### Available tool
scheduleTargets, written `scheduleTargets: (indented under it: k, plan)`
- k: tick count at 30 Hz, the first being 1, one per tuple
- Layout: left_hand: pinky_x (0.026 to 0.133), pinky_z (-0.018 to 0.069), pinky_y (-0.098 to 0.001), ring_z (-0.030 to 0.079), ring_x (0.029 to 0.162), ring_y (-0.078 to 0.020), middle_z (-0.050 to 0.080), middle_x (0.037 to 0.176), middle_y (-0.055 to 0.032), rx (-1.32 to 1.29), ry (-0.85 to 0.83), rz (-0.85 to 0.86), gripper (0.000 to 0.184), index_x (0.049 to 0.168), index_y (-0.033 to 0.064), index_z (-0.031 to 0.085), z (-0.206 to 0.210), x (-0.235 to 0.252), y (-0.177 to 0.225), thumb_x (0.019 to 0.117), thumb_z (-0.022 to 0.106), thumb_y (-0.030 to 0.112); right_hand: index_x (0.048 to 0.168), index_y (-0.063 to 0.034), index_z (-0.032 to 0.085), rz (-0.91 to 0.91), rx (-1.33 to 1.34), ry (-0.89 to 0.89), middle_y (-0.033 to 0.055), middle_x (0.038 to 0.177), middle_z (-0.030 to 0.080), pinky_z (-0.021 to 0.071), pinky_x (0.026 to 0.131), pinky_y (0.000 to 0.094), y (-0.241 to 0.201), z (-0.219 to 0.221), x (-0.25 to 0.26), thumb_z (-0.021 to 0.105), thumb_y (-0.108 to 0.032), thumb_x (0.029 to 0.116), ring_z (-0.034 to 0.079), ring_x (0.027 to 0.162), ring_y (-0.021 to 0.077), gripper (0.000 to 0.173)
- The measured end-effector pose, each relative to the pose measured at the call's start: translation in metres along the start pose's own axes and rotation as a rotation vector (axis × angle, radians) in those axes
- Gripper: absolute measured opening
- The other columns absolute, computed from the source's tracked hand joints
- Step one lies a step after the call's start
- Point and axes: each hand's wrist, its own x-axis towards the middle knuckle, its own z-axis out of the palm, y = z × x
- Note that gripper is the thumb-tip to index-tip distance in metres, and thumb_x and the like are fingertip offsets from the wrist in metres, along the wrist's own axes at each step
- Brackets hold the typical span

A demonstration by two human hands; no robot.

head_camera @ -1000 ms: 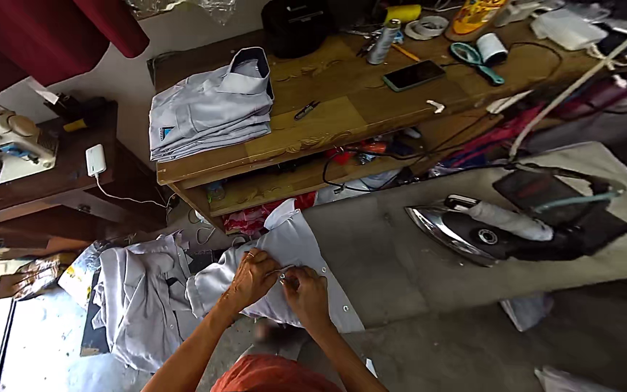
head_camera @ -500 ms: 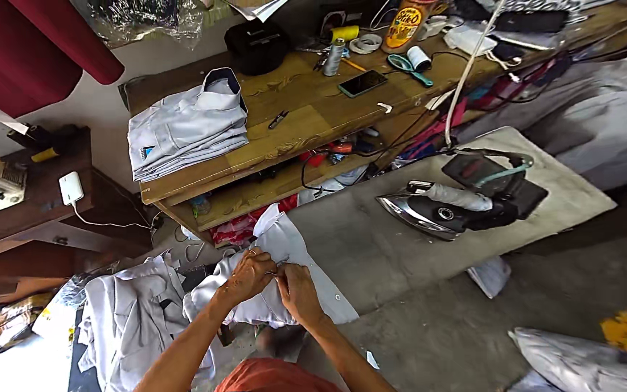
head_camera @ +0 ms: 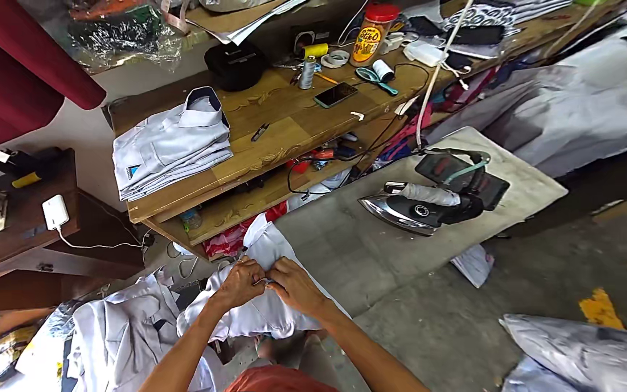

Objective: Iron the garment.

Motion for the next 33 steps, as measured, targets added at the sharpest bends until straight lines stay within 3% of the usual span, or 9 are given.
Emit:
scheduleTargets:
  k: [5,10,20,27,30,33]
  plan:
    - [0.103,0.0455,-0.0414,0.064,0.106,-0.0265,0.073,0.099,-0.0117,-0.001,0.005,0.030,0.023,0.099,0.0027,0.076,-0.005,-0.005,-0.003,0.0945,0.066,0.023,0.098,-0.0129,0.074,-0.062,-0.002,-0.022,0.0070,0.095,0.069,0.0531,0.086,0.0410,0.006,-0.005,0.008,0.054,-0.038,0.1040,0.065,0.098,0.0266,0.032]
    - [0.101,0.0468,-0.0445,0.066,0.103,-0.0275,0.074,0.098,-0.0104,0.041,0.100,0.063,0.021,0.101,0.0054,0.078,0.001,-0.013,-0.007,0.0943,0.068,0.023,0.099,-0.0123,0.074,-0.047,0.030,-0.037,0.0080,0.096,0.069,0.0522,0.086,0.0417,0.006,-0.003,0.010,0.053,-0.036,0.1039,0.064,0.099,0.0276,0.032]
    - [0.102,0.0487,-0.0496,0.070,0.089,-0.0235,0.074,0.085,-0.0041,0.434,0.422,0.151,0.023,0.092,0.0121,0.078,0.023,-0.025,-0.003,0.0963,0.066,0.031,0.101,-0.0106,0.073,-0.010,0.082,-0.144,0.0098,0.096,0.068,0.0504,0.087,0.0449,0.004,-0.010,0.015,0.053,-0.035,0.1045,0.064,0.100,0.0292,0.032]
    - [0.101,0.0480,-0.0491,0.070,0.086,-0.0193,0.072,0.079,0.0001,0.379,0.513,0.033,0.027,0.080,0.0150,0.075,0.035,-0.024,0.006,0.0921,0.064,0.037,0.098,-0.0089,0.073,0.004,0.093,-0.106,0.0103,0.099,0.069,0.0505,0.090,0.0487,-0.007,-0.016,0.014,0.055,-0.023,0.1018,0.064,0.105,0.0304,0.024]
    - [0.096,0.0501,-0.0509,0.070,0.083,-0.0198,0.071,0.078,-0.0004,0.369,0.556,-0.008,0.026,0.077,0.0144,0.075,0.041,-0.022,0.011,0.0875,0.063,0.036,0.094,-0.0059,0.072,0.007,0.090,-0.094,0.0124,0.098,0.068,0.0513,0.092,0.0479,-0.016,-0.019,0.009,0.056,-0.017,0.0991,0.065,0.104,0.0315,0.020]
    - [0.091,0.0511,-0.0531,0.070,0.083,-0.0240,0.071,0.078,-0.0032,0.371,0.606,-0.018,0.025,0.075,0.0123,0.074,0.044,-0.017,0.012,0.0840,0.063,0.033,0.102,-0.0010,0.069,0.071,0.168,-0.151,0.0173,0.102,0.066,0.0519,0.096,0.0462,-0.015,-0.023,0.011,0.058,-0.015,0.0982,0.064,0.106,0.0337,0.019]
